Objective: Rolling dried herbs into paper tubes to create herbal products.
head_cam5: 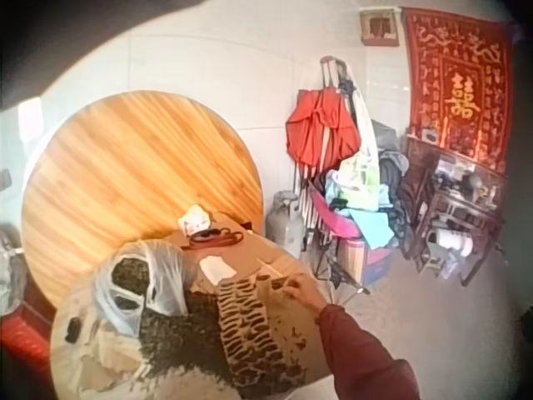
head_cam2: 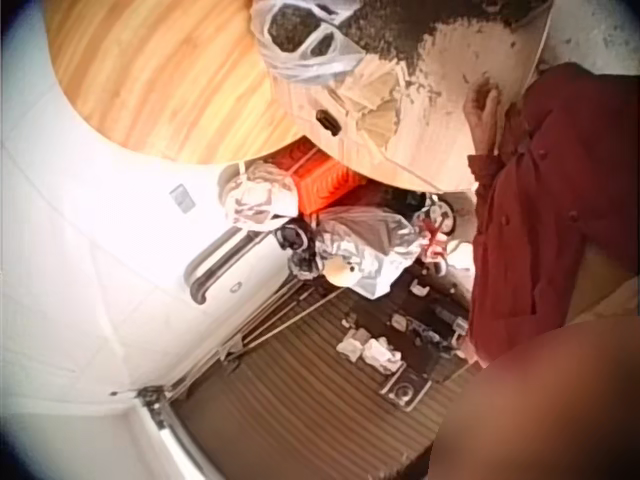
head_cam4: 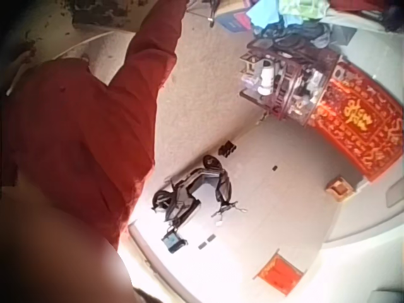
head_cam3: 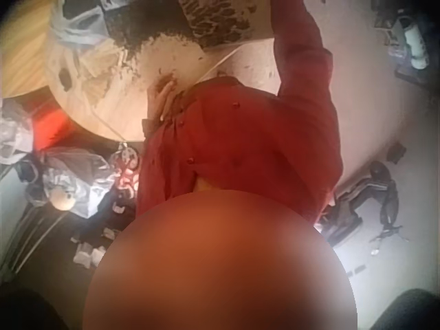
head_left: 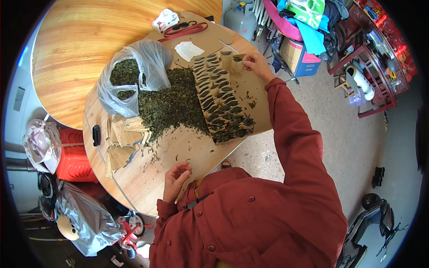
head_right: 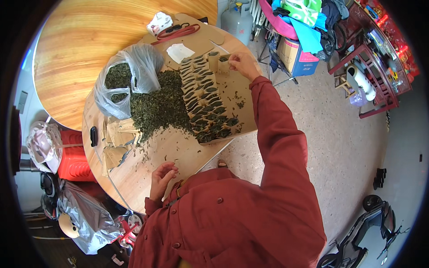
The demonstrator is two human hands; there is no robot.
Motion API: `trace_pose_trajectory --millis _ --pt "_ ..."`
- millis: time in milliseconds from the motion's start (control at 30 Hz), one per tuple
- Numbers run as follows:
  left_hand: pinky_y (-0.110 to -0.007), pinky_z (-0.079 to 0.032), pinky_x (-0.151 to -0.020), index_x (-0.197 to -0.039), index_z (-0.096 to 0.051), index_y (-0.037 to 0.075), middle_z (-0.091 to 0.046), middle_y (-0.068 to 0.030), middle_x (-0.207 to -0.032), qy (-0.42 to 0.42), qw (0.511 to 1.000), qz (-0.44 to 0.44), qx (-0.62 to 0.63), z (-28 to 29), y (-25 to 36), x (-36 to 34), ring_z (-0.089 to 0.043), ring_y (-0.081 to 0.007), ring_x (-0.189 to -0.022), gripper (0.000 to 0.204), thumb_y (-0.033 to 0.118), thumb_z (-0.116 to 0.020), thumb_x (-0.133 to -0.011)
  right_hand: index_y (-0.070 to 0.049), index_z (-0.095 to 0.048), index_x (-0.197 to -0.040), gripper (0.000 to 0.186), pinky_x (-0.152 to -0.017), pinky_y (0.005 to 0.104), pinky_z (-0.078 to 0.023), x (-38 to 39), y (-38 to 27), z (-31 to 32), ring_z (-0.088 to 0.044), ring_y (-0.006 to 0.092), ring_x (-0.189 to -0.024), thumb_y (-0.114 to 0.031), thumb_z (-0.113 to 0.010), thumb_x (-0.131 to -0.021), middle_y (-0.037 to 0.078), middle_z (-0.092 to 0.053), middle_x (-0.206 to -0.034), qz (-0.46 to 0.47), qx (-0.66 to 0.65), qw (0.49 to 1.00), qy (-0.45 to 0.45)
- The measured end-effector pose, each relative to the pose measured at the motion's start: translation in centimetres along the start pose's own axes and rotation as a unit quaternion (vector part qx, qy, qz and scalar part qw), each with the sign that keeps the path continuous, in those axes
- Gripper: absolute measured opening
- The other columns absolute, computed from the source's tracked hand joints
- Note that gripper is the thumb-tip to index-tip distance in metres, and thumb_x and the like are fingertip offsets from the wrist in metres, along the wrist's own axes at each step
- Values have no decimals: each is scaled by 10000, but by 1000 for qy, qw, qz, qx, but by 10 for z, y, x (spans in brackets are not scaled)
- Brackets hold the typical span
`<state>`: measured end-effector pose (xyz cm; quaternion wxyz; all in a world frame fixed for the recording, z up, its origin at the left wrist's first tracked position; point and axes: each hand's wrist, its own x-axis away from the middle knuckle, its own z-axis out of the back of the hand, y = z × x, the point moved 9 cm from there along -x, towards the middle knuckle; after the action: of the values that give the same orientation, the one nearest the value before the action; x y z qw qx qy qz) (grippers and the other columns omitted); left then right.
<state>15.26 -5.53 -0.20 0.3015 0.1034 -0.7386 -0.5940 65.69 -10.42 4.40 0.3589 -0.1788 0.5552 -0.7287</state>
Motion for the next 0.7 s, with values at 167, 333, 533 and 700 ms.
trace_pose_trajectory --millis 167,333,533,700 --pt "-253 -488 -780 -1145 -594 27 -659 -51 -994 22 1000 7 -19 -3 -3 2 -613 -128 -913 270 89 -632 -885 -20 -613 -872 41 -634 217 -506 -17 14 -20 -631 101 -699 -61 -620 -870 22 -627 -784 -19 -19 998 -48" --pt "-256 -481 -815 -1154 -591 29 -657 -38 -994 25 999 27 -31 -8 -6 0 -602 -114 -920 272 85 -630 -891 1 -633 -876 55 -601 221 -497 -28 16 -26 -618 100 -650 -45 -643 -848 32 -631 -736 -4 -50 997 -52" --pt "-251 -485 -819 -1160 -587 30 -646 -30 -1002 31 998 51 -22 -15 -4 0 -586 -95 -924 271 77 -626 -895 8 -635 -879 50 -622 223 -511 -35 19 -31 -617 102 -673 -32 -633 -850 34 -629 -762 -15 -79 995 -61" --pt "-251 -494 -791 -1161 -587 34 -637 -27 -1012 31 997 57 -34 -17 -5 -1 -579 -89 -919 273 80 -628 -895 1 -626 -919 63 -664 225 -520 -40 23 -31 -614 92 -714 -52 -615 -887 24 -627 -811 -8 -43 997 -66"
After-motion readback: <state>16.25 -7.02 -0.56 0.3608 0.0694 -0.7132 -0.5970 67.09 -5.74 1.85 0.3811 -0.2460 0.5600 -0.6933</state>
